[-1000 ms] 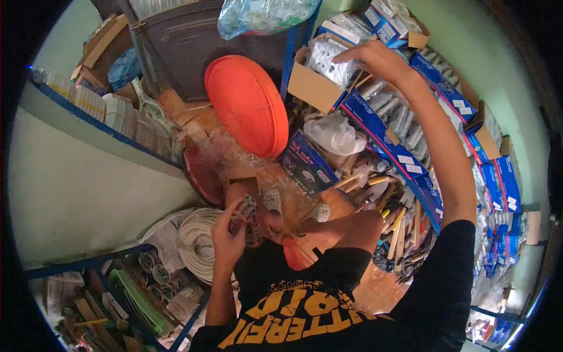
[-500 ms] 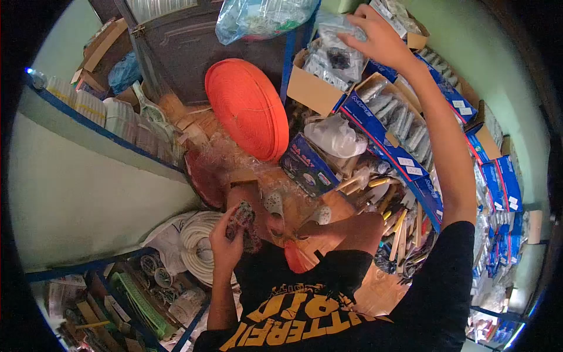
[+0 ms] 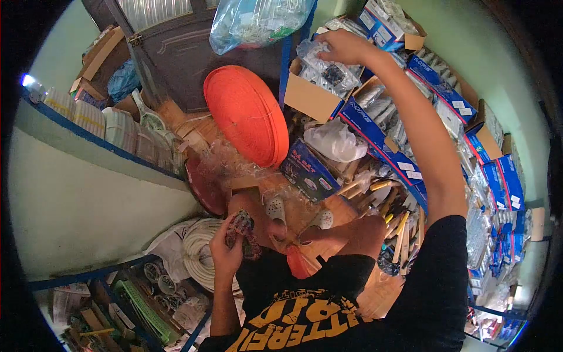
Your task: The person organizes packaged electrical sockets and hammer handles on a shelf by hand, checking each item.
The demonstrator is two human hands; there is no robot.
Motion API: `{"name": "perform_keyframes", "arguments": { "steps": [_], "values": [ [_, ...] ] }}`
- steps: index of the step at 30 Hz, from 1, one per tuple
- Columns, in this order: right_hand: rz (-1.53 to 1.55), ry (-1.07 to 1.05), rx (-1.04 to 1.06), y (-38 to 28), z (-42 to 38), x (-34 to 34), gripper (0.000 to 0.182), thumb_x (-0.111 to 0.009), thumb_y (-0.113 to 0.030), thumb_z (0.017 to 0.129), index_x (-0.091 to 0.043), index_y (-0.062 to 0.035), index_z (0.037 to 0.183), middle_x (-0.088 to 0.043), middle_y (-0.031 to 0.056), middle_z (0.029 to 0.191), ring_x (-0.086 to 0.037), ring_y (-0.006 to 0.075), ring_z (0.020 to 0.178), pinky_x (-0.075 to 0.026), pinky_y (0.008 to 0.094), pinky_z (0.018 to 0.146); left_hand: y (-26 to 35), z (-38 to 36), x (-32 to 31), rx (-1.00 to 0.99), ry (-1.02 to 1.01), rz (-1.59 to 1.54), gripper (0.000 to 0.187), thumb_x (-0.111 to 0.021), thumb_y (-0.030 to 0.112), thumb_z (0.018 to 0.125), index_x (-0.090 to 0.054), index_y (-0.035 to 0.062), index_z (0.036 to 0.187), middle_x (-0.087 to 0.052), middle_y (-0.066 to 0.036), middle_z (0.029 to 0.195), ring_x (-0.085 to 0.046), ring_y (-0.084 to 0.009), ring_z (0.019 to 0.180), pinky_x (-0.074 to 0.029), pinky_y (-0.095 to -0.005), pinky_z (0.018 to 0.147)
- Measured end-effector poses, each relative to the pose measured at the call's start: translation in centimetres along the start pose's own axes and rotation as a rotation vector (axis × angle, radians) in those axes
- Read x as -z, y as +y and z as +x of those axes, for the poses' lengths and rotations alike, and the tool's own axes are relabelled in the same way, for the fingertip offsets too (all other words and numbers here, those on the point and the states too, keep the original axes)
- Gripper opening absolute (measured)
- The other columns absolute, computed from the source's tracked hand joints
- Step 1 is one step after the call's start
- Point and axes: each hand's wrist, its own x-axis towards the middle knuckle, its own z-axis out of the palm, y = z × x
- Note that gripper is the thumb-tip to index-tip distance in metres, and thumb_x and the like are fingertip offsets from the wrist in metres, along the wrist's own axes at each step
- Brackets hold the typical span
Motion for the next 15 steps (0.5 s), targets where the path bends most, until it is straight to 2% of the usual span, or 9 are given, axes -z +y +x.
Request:
{"name": "perform_keyframes", "arguments": {
  "steps": [3,5,6,8,9,10,12,14,15],
  "values": [
    [0.109,-0.101,-0.081,0.1,0.2,-0.4,0.05,-0.064,-0.038,0.085,-0.062,-0.0037,0.122,-0.066,0.0241,0.109,-0.063,0.0402,0.103,-0.05,0.0448,0.09,-0.4,-0.3,0.3,0.045,-0.008,-0.003,0.049,-0.061,-0.012,0.081,-0.06,0.004,0.127,-0.068,-0.013,0.107,-0.065,-0.0167,0.098,-0.051,-0.0307,0.083],
    [0.11,0.117,-0.021,2.2,0.7,-2.5,0.046,-0.06,-0.038,0.088,-0.063,-0.0011,0.116,-0.067,0.0214,0.106,-0.068,0.0293,0.095,-0.051,0.0403,0.079,-0.4,-0.3,0.4,0.102,-0.03,-0.045,0.048,-0.061,-0.011,0.081,-0.06,0.004,0.126,-0.068,-0.012,0.106,-0.065,-0.0165,0.097,-0.05,-0.0304,0.082],
    [0.11,0.115,-0.023,2.5,0.5,-2.3,0.046,-0.06,-0.038,0.088,-0.063,-0.0011,0.116,-0.067,0.0214,0.106,-0.068,0.0293,0.095,-0.051,0.0403,0.079,-0.3,-0.3,0.4,0.073,-0.014,-0.023,0.048,-0.061,-0.011,0.081,-0.06,0.004,0.126,-0.068,-0.012,0.103,-0.064,-0.016,0.095,-0.05,-0.0299,0.081],
    [0.583,0.233,-0.056,3.1,0.2,-1.8,0.043,-0.056,-0.038,0.09,-0.064,-0.0007,0.111,-0.067,0.015,0.105,-0.068,0.0261,0.092,-0.052,0.0402,0.08,-0.4,-0.2,0.3,0.046,0.003,-0.002,0.048,-0.061,-0.01,0.081,-0.06,0.004,0.126,-0.068,-0.011,0.101,-0.064,-0.0155,0.092,-0.05,-0.0294,0.08],
    [0.738,0.272,-0.138,3.0,0.5,-1.6,0.042,-0.057,-0.036,0.088,-0.063,0.001,0.108,-0.067,0.0148,0.102,-0.066,0.0254,0.094,-0.051,0.0395,0.086,-0.7,-0.2,0.1,0.035,0.012,-0.023,0.048,-0.061,-0.01,0.081,-0.06,0.0044,0.126,-0.067,-0.011,0.1,-0.063,-0.0151,0.089,-0.05,-0.0293,0.079],
    [0.739,0.271,-0.138,2.9,0.3,-1.5,0.042,-0.057,-0.036,0.088,-0.063,0.001,0.108,-0.067,0.0148,0.102,-0.066,0.0254,0.094,-0.051,0.0395,0.086,-0.7,-0.2,0.1,0.026,0.02,-0.044,0.048,-0.061,-0.01,0.081,-0.061,0.0048,0.126,-0.067,-0.01,0.098,-0.062,-0.0148,0.085,-0.05,-0.0292,0.078],
    [1.598,0.177,-0.293,2.6,-0.6,-0.9,0.037,-0.056,-0.036,0.09,-0.062,-0.0036,0.108,-0.063,0.0078,0.093,-0.059,0.0188,0.088,-0.047,0.0343,0.083,0.0,-0.2,0.1,0.042,0.006,-0.042,0.048,-0.061,-0.01,0.08,-0.061,0.0047,0.126,-0.067,-0.01,0.099,-0.062,-0.0148,0.086,-0.05,-0.0291,0.078],
    [1.537,0.096,-0.313,2.5,-1.1,-0.1,0.042,-0.057,-0.038,0.09,-0.06,-0.0037,0.115,-0.061,0.0081,0.101,-0.056,0.0158,0.095,-0.046,0.033,0.086,0.2,-0.2,0.1,0.058,-0.009,-0.038,0.048,-0.062,-0.009,0.08,-0.061,0.0046,0.126,-0.067,-0.01,0.1,-0.063,-0.0149,0.086,-0.05,-0.0289,0.078],
    [1.326,0.105,-0.329,2.3,-1.6,0.2,0.045,-0.057,-0.038,0.09,-0.058,-0.0016,0.116,-0.061,0.0101,0.103,-0.058,0.0163,0.096,-0.048,0.0309,0.085,0.1,-0.2,0.2,0.048,-0.015,-0.023,0.049,-0.062,-0.01,0.079,-0.061,0.0048,0.126,-0.067,-0.01,0.101,-0.063,-0.0148,0.088,-0.05,-0.0289,0.078]
  ]
}}
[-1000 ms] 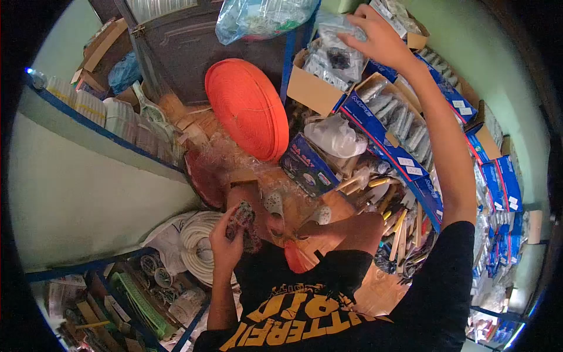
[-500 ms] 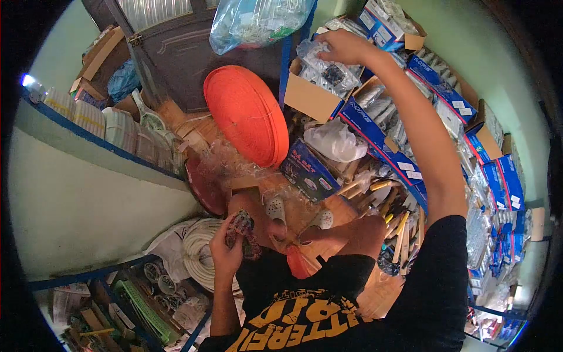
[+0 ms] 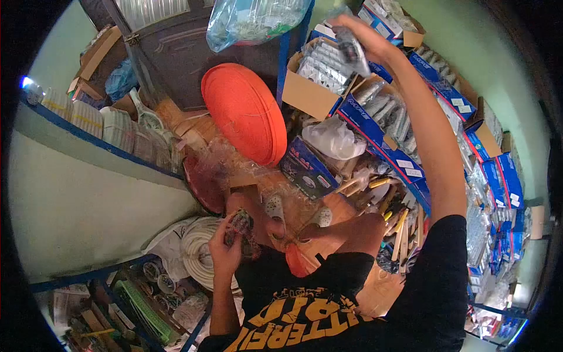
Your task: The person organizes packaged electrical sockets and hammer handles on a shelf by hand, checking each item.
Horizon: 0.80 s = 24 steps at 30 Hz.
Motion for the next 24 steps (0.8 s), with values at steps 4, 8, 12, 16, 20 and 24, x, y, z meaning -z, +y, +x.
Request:
{"name": "perform_keyframes", "arguments": {
  "steps": [4,8,12,16,20,24],
  "values": [
    [-0.189,-0.054,0.081,1.6,-0.3,0.1,0.049,-0.058,-0.042,0.09,-0.051,-0.0059,0.123,-0.053,0.0043,0.106,-0.049,0.0139,0.095,-0.041,0.0297,0.085,0.0,-0.1,-0.2,0.004,-0.007,-0.025,0.051,-0.063,-0.012,0.078,-0.061,0.006,0.126,-0.067,-0.01,0.101,-0.062,-0.0144,0.085,-0.049,-0.0283,0.077],
    [-0.613,-0.143,0.139,3.4,-0.1,0.2,0.034,-0.059,-0.029,0.095,-0.051,-0.0082,0.12,-0.053,0.0017,0.104,-0.048,0.0133,0.092,-0.041,0.0309,0.083,-0.4,-0.1,-0.3,-0.075,0.009,-0.034,0.052,-0.062,-0.013,0.077,-0.061,0.006,0.126,-0.067,-0.011,0.101,-0.061,-0.0145,0.085,-0.049,-0.0279,0.077],
    [-0.719,-0.194,0.257,3.9,0.5,-1.6,0.028,-0.061,-0.012,0.09,-0.046,-0.0124,0.113,-0.058,0.0083,0.104,-0.058,0.0256,0.095,-0.046,0.0398,0.082,-0.2,-0.4,0.0,-0.049,-0.015,0.032,0.05,-0.061,-0.012,0.078,-0.06,0.003,0.126,-0.067,-0.015,0.111,-0.065,-0.019,0.1,-0.05,-0.0301,0.085],
    [-0.793,-0.081,0.531,4.9,1.3,-2.5,0.035,-0.065,-0.007,0.086,-0.038,-0.0131,0.107,-0.061,0.0147,0.098,-0.063,0.0377,0.096,-0.046,0.0467,0.08,-0.8,-0.5,0.1,-0.045,-0.016,-0.009,0.049,-0.06,-0.012,0.08,-0.059,0.002,0.127,-0.067,-0.016,0.114,-0.065,-0.0222,0.104,-0.049,-0.0326,0.089],
    [-0.891,0.025,0.426,3.2,1.5,-2.3,0.038,-0.07,-0.007,0.084,-0.04,-0.0103,0.107,-0.061,0.0131,0.101,-0.062,0.0339,0.103,-0.046,0.0417,0.085,-0.2,-0.6,0.3,-0.022,0.0,-0.055,0.049,-0.059,-0.012,0.08,-0.059,0.0017,0.127,-0.066,-0.016,0.115,-0.065,-0.0225,0.105,-0.049,-0.0326,0.09],
    [-1.019,0.092,0.312,5.1,1.3,-3.3,0.048,-0.081,-0.028,0.073,-0.053,-0.0081,0.107,-0.068,0.0157,0.093,-0.066,0.0315,0.089,-0.05,0.0409,0.077,-0.1,-0.4,0.4,-0.011,-0.012,-0.052,0.047,-0.06,-0.011,0.081,-0.059,0.0016,0.126,-0.066,-0.016,0.115,-0.065,-0.0228,0.105,-0.049,-0.032,0.089]
  ]
}}
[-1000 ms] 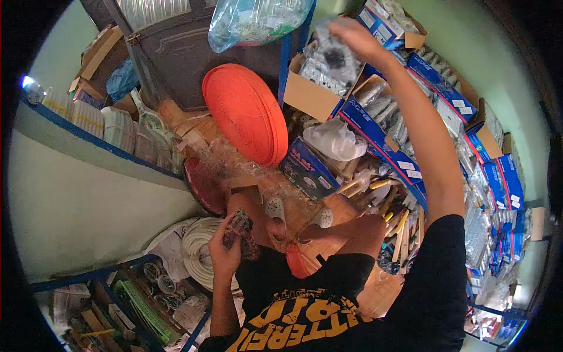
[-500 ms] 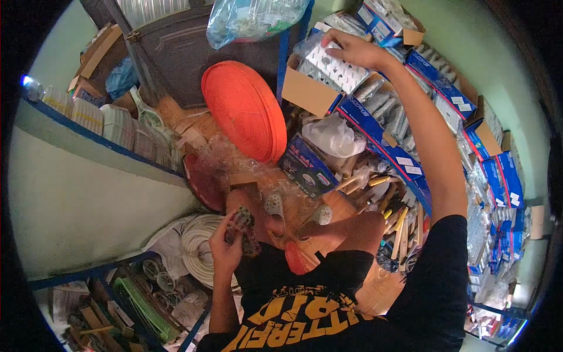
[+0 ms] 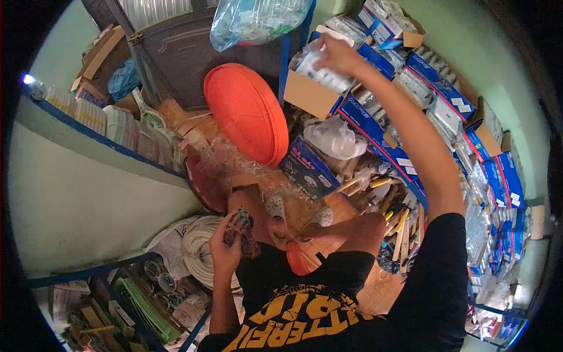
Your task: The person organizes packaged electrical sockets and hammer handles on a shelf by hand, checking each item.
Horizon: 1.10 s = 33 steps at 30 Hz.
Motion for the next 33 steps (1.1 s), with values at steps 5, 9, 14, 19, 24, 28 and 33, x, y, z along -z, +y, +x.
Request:
{"name": "perform_keyframes", "arguments": {
  "steps": [5,9,14,19,24,28,33],
  "values": [
    [0.098,0.059,-0.031,0.0,-0.9,-1.5,0.038,-0.079,-0.029,0.074,-0.066,-0.0085,0.102,-0.07,0.0147,0.09,-0.068,0.0247,0.08,-0.051,0.0391,0.073,-0.1,-0.1,-0.3,-0.067,-0.004,0.044,0.048,-0.061,-0.011,0.08,-0.06,0.0027,0.126,-0.067,-0.015,0.113,-0.065,-0.0193,0.102,-0.05,-0.0303,0.085],
    [0.052,-0.09,0.177,0.3,-1.1,-1.1,0.041,-0.074,-0.033,0.08,-0.066,-0.0124,0.115,-0.069,0.0157,0.096,-0.066,0.0286,0.091,-0.05,0.0395,0.084,0.3,0.0,-0.5,-0.011,-0.005,0.058,0.049,-0.061,-0.011,0.08,-0.06,0.0049,0.126,-0.068,-0.013,0.111,-0.064,-0.0159,0.1,-0.05,-0.0291,0.082],
    [-0.199,0.004,0.323,0.8,-3.3,-0.3,0.044,-0.07,-0.039,0.084,-0.066,-0.0131,0.119,-0.067,0.0176,0.107,-0.062,0.0318,0.104,-0.045,0.0398,0.095,0.4,-0.2,-0.4,0.008,-0.011,0.048,0.049,-0.062,-0.01,0.079,-0.06,0.0045,0.126,-0.068,-0.013,0.11,-0.064,-0.016,0.1,-0.05,-0.0293,0.083],
    [-0.02,-0.224,-0.03,0.8,-4.0,-0.2,0.038,-0.07,-0.041,0.08,-0.072,-0.0069,0.096,-0.07,0.0145,0.085,-0.068,0.032,0.084,-0.052,0.043,0.079,-0.1,-0.1,-0.5,-0.092,0.002,0.049,0.05,-0.061,-0.012,0.079,-0.059,0.0021,0.127,-0.068,-0.013,0.111,-0.064,-0.0157,0.099,-0.05,-0.0302,0.086],
    [-0.036,-0.046,0.053,0.0,-3.9,0.3,0.032,-0.071,-0.037,0.079,-0.07,-0.0057,0.087,-0.07,0.0149,0.081,-0.067,0.0312,0.076,-0.051,0.0414,0.071,0.7,0.0,-0.3,-0.035,0.011,0.023,0.049,-0.06,-0.012,0.079,-0.059,0.002,0.126,-0.068,-0.014,0.11,-0.064,-0.0163,0.099,-0.05,-0.0314,0.086],
    [0.028,-0.149,0.11,0.5,-3.3,-0.4,0.037,-0.073,-0.041,0.076,-0.069,-0.0061,0.087,-0.07,0.0138,0.082,-0.067,0.0313,0.079,-0.051,0.0411,0.071,0.1,-0.2,-0.1,0.029,-0.018,-0.015,0.047,-0.061,-0.011,0.08,-0.06,0.0019,0.125,-0.068,-0.014,0.11,-0.064,-0.0169,0.1,-0.05,-0.0318,0.086],
    [0.044,-0.178,0.042,1.7,-3.1,-1.2,0.044,-0.074,-0.047,0.073,-0.069,-0.0071,0.091,-0.069,0.0169,0.094,-0.065,0.0345,0.091,-0.05,0.042,0.077,0.0,-0.5,-0.5,-0.007,0.011,0.008,0.045,-0.062,-0.01,0.08,-0.06,0.0015,0.124,-0.068,-0.015,0.111,-0.065,-0.0198,0.103,-0.05,-0.0322,0.087]
  ]
}}
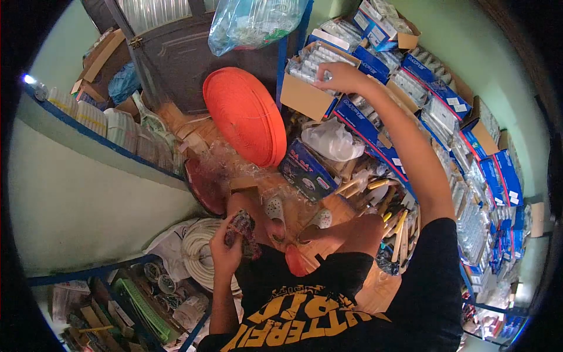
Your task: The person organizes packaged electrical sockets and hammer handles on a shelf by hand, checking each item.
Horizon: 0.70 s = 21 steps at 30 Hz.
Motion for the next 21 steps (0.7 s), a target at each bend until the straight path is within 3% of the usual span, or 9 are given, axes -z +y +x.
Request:
{"name": "perform_keyframes", "arguments": {
  "steps": [2,6,9,11,12,14,15,17,21],
  "values": [
    [-0.015,-0.148,-0.101,0.0,-0.1,0.3,0.052,-0.069,-0.054,0.078,-0.066,-0.0052,0.095,-0.068,0.0162,0.102,-0.064,0.0316,0.096,-0.048,0.039,0.081,-0.6,-0.1,0.0,-0.01,0.005,0.008,0.045,-0.063,-0.01,0.08,-0.06,0.0012,0.124,-0.068,-0.015,0.112,-0.065,-0.0207,0.104,-0.05,-0.0321,0.087],
    [-0.113,-0.194,-0.183,-0.5,0.0,0.6,0.063,-0.068,-0.06,0.075,-0.064,-0.0038,0.102,-0.066,0.0182,0.108,-0.063,0.0331,0.097,-0.048,0.0403,0.082,0.0,0.0,0.0,-0.039,0.003,0.024,0.046,-0.062,-0.011,0.08,-0.06,0.0004,0.124,-0.068,-0.016,0.112,-0.065,-0.0207,0.104,-0.05,-0.0321,0.088],
    [-0.089,0.078,-0.132,1.1,1.0,-0.4,0.07,-0.066,-0.064,0.072,-0.067,0.0022,0.097,-0.067,0.0217,0.099,-0.063,0.0355,0.096,-0.048,0.0409,0.084,-0.2,0.0,0.0,-0.011,-0.007,-0.011,0.047,-0.061,-0.012,0.079,-0.06,0.0005,0.125,-0.068,-0.016,0.111,-0.065,-0.0195,0.104,-0.05,-0.0319,0.088],
    [-0.311,-0.432,-0.192,0.2,2.6,1.1,0.075,-0.056,-0.067,0.074,-0.07,0.0059,0.087,-0.068,0.0245,0.089,-0.063,0.0387,0.089,-0.047,0.0429,0.085,-0.2,-0.1,0.1,0.002,-0.008,-0.022,0.048,-0.061,-0.012,0.079,-0.06,0.0008,0.125,-0.068,-0.015,0.111,-0.065,-0.0187,0.103,-0.05,-0.0317,0.088],
    [-0.308,-0.432,-0.19,0.7,2.6,0.5,0.075,-0.056,-0.067,0.074,-0.07,0.0059,0.087,-0.068,0.0245,0.089,-0.063,0.0387,0.089,-0.047,0.0429,0.085,0.2,-0.2,0.2,0.001,-0.005,-0.021,0.048,-0.061,-0.012,0.079,-0.06,0.0007,0.125,-0.069,-0.015,0.111,-0.065,-0.0178,0.102,-0.05,-0.0313,0.088],
    [-0.485,-0.188,-0.041,2.0,2.2,-1.0,0.079,-0.049,-0.069,0.075,-0.069,0.0072,0.075,-0.066,0.0267,0.079,-0.062,0.0412,0.079,-0.047,0.0466,0.078,0.8,-0.1,0.2,0.0,0.001,-0.024,0.048,-0.061,-0.012,0.079,-0.06,0.0006,0.125,-0.069,-0.014,0.111,-0.065,-0.0169,0.102,-0.05,-0.0309,0.087],
    [-0.485,-0.192,-0.041,2.7,2.5,-1.7,0.079,-0.049,-0.069,0.075,-0.069,0.0072,0.075,-0.066,0.0267,0.079,-0.062,0.0412,0.079,-0.047,0.0466,0.078,1.0,-0.2,0.3,0.004,-0.004,0.002,0.048,-0.061,-0.012,0.08,-0.059,0.0007,0.126,-0.069,-0.014,0.111,-0.065,-0.0167,0.102,-0.05,-0.0308,0.087],
    [-0.318,-0.282,-0.188,4.0,3.4,-2.3,0.088,-0.062,-0.075,0.06,-0.07,0.0098,0.079,-0.069,0.0271,0.092,-0.063,0.0419,0.093,-0.04,0.0503,0.098,1.0,-0.1,0.3,0.005,-0.011,0.028,0.048,-0.061,-0.012,0.08,-0.059,0.0008,0.126,-0.069,-0.014,0.11,-0.065,-0.0165,0.102,-0.051,-0.0307,0.087],
    [-0.282,-0.294,-0.122,2.8,3.0,-0.8,0.085,-0.062,-0.073,0.059,-0.069,0.0105,0.072,-0.067,0.0267,0.077,-0.064,0.0419,0.08,-0.045,0.0474,0.091,1.4,-0.3,0.6,0.025,-0.015,0.009,0.048,-0.061,-0.012,0.081,-0.059,0.0013,0.127,-0.067,-0.014,0.115,-0.064,-0.0177,0.104,-0.05,-0.0307,0.089]
  ]
}}
